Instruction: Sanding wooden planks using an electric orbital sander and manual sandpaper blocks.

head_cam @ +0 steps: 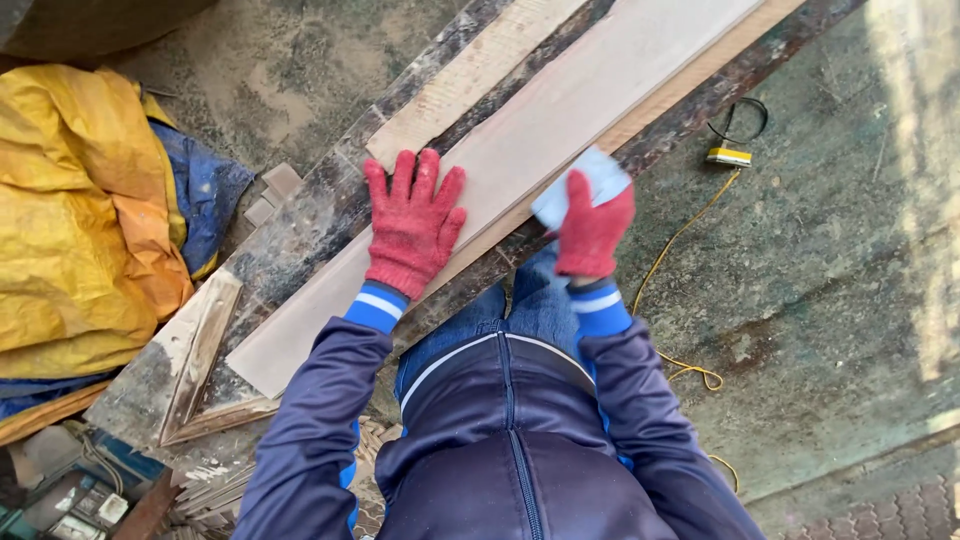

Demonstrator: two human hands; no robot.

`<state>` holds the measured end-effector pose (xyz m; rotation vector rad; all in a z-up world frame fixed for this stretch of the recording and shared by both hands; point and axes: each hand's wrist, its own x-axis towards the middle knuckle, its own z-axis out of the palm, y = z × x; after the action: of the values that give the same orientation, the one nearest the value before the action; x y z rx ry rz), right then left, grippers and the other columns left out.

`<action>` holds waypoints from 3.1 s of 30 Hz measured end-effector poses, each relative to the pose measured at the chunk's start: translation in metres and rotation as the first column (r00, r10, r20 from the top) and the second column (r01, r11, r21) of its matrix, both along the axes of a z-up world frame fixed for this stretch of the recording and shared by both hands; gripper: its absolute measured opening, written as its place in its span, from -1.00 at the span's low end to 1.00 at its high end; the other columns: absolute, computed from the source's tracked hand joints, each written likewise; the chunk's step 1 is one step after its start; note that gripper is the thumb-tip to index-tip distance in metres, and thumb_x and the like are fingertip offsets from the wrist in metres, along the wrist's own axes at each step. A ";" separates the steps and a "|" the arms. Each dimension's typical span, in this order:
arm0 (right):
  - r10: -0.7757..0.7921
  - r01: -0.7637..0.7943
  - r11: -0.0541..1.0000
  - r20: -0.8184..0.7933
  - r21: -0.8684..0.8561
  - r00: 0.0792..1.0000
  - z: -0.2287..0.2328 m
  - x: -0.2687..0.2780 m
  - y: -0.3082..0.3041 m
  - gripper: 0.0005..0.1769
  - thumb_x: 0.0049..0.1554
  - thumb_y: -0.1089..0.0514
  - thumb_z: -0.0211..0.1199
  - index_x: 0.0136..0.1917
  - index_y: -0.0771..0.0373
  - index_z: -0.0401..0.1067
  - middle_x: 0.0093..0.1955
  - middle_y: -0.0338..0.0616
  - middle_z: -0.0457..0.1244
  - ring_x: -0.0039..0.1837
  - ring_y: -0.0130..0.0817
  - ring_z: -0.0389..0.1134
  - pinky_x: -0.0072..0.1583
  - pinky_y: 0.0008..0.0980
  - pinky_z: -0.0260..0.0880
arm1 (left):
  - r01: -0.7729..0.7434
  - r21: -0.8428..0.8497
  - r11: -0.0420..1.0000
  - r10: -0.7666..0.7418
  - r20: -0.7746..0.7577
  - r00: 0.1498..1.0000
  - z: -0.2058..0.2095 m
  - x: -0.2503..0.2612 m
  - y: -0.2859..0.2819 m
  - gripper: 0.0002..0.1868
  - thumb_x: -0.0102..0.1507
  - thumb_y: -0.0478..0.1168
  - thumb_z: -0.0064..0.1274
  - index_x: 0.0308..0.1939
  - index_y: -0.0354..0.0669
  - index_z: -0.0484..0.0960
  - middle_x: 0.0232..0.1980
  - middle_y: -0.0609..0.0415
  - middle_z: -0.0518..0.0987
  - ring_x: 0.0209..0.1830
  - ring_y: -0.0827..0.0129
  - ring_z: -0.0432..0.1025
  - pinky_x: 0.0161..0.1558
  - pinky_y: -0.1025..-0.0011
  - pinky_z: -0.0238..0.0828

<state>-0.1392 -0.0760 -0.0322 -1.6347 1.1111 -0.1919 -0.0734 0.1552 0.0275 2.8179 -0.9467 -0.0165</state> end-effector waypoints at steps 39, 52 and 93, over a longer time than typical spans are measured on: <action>-0.043 0.030 0.978 -0.056 -0.205 0.998 0.015 -0.050 0.015 -0.47 0.04 -0.13 0.58 -0.02 0.30 0.43 -0.11 0.25 0.35 -0.01 0.09 0.45 0.01 -0.07 0.40 | 0.022 -0.068 0.997 -0.019 0.037 0.999 -0.006 -0.017 -0.023 -0.38 0.36 0.41 -0.23 0.36 0.29 0.46 0.08 0.15 0.43 -0.23 0.26 0.44 -0.23 0.20 0.44; -0.097 0.101 0.988 0.038 -0.114 0.995 0.007 -0.030 0.028 -0.51 0.01 0.01 0.57 0.04 0.30 0.42 -0.08 0.18 0.33 0.05 0.05 0.42 0.10 -0.07 0.41 | 0.007 -0.071 0.997 0.004 0.148 0.989 -0.013 0.002 -0.035 -0.37 0.37 0.34 -0.17 0.33 0.09 0.51 0.09 0.10 0.42 -0.30 0.20 0.41 -0.29 0.18 0.42; -0.052 0.060 0.986 0.054 -0.155 0.997 -0.019 0.013 -0.081 -0.53 -0.03 -0.02 0.60 -0.05 0.27 0.45 -0.17 0.07 0.35 -0.04 -0.27 0.40 0.03 -0.24 0.40 | 0.004 -0.059 0.998 0.003 0.114 0.993 -0.007 0.009 -0.038 -0.39 0.34 0.35 -0.13 0.25 0.10 0.58 0.06 0.12 0.43 -0.32 0.22 0.42 -0.32 0.20 0.38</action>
<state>-0.1266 -0.1575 -0.0517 -1.7288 1.1281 -0.3627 -0.0641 0.1170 0.0203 2.7901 -0.9546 0.1719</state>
